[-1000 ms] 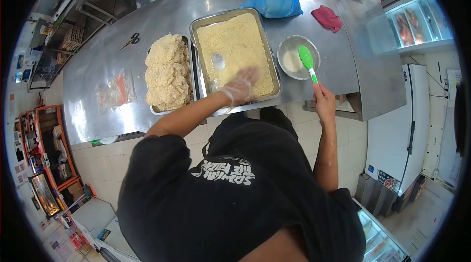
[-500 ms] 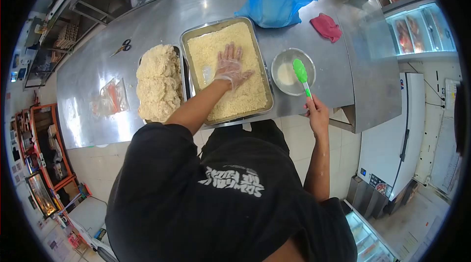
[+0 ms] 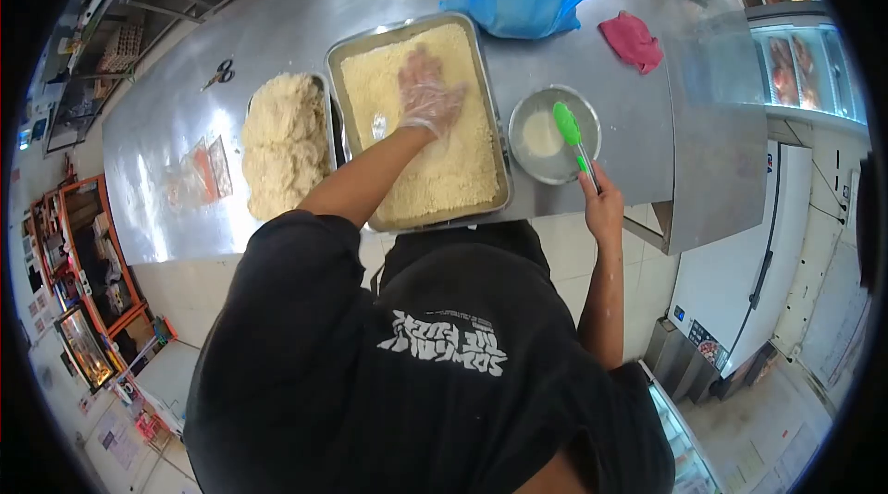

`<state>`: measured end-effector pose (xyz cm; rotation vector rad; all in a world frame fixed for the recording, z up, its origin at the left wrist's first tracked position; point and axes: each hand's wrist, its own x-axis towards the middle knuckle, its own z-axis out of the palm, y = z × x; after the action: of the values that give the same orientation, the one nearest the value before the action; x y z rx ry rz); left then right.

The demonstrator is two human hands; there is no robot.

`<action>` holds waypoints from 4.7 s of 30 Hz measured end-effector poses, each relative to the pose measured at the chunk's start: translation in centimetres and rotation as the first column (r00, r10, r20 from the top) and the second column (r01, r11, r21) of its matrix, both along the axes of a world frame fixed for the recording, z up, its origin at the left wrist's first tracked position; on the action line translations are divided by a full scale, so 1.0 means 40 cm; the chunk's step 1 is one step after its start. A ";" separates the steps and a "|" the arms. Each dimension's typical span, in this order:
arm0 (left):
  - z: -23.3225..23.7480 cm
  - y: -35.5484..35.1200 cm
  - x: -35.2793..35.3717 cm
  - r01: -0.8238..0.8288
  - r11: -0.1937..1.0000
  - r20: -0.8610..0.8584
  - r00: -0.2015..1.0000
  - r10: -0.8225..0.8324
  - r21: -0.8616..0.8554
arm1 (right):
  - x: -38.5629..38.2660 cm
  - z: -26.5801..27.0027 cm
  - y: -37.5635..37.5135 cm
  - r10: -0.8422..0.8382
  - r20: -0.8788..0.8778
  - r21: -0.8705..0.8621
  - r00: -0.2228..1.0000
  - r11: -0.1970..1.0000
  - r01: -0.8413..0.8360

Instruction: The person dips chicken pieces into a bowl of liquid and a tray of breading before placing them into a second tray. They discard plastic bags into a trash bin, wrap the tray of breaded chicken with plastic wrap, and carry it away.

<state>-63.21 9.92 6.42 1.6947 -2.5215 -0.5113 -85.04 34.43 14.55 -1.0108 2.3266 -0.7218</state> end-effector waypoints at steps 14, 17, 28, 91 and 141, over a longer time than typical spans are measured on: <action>-0.034 -0.081 -0.009 0.005 0.995 -0.031 0.999 -0.008 -0.102 | -0.026 -0.011 -0.059 -0.032 0.081 0.105 0.996 0.994 0.024; -0.026 -0.047 0.000 0.034 0.988 -0.012 0.999 -0.036 -0.149 | -0.033 -0.051 -0.037 -0.020 0.025 0.063 0.999 0.998 0.019; 0.030 0.116 0.014 0.272 0.961 0.082 0.960 -0.267 -0.054 | -0.050 0.019 -0.100 0.080 -0.215 0.170 0.973 0.984 -0.044; -0.039 -0.026 -0.018 0.058 0.995 -0.044 0.997 -0.062 -0.079 | -0.023 0.070 -0.093 0.289 -0.306 0.216 0.907 0.949 -0.229; -0.176 -0.183 0.138 0.505 0.816 0.052 0.841 -0.538 0.283 | 0.174 -0.008 0.045 0.398 0.175 -0.114 0.901 0.917 -0.383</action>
<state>-57.67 2.59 -0.62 1.0828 -3.1439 -0.8197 -78.08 36.24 14.23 -1.3278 1.8602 -0.7129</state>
